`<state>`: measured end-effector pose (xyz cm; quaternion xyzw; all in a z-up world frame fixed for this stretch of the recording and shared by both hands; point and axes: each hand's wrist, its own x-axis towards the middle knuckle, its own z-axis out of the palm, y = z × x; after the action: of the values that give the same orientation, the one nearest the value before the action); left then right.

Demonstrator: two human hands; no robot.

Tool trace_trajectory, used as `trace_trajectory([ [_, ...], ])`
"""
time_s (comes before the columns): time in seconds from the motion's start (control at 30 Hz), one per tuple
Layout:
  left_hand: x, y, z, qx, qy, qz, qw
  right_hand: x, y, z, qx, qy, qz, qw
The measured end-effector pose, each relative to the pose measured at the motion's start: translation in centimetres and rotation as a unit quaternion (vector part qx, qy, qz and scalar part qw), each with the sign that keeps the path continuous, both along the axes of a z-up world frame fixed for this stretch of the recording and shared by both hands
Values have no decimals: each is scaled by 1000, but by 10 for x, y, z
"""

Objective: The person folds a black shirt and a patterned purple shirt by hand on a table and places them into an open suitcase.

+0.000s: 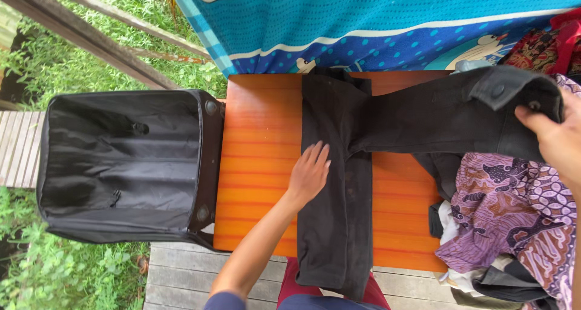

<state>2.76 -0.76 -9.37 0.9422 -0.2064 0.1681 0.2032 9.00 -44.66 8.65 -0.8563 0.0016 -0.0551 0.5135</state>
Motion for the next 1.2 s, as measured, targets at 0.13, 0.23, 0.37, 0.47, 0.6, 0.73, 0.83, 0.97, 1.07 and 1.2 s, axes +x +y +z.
trace_trajectory([
  [0.13, 83, -35, -27, 46, 22, -6, 999, -42, 54, 41, -29, 18, 15, 999],
  [0.23, 119, -44, -58, 103, 78, 11, 992, -83, 74, 55, -90, 41, 6, 995],
  [0.37, 141, -35, -93, 142, 205, 36, 968, -156, 56, 29, -122, 198, 14, 972],
  [0.47, 149, -33, -97, 160, 239, 38, 957, -185, 32, -34, -147, 401, 204, 881],
  [0.6, 163, -33, -79, 235, 311, 37, 920, -246, 73, -135, -132, 670, 289, 671],
  [0.73, 168, -39, -81, 295, 296, 55, 907, -315, 120, -190, -229, 435, 465, 736],
  [0.83, 168, -35, -103, 284, 267, 39, 920, -340, 149, -213, -294, 350, 499, 736],
  [0.97, 145, -10, -117, 227, 113, -10, 967, -356, 155, -227, -272, 410, 460, 740],
  [1.07, 101, 13, -96, 208, 220, -89, 949, -373, 169, -261, -317, 329, 533, 713],
  [1.2, 100, 17, -81, 274, 252, -78, 925, -410, 209, -310, -424, -139, 349, 824],
])
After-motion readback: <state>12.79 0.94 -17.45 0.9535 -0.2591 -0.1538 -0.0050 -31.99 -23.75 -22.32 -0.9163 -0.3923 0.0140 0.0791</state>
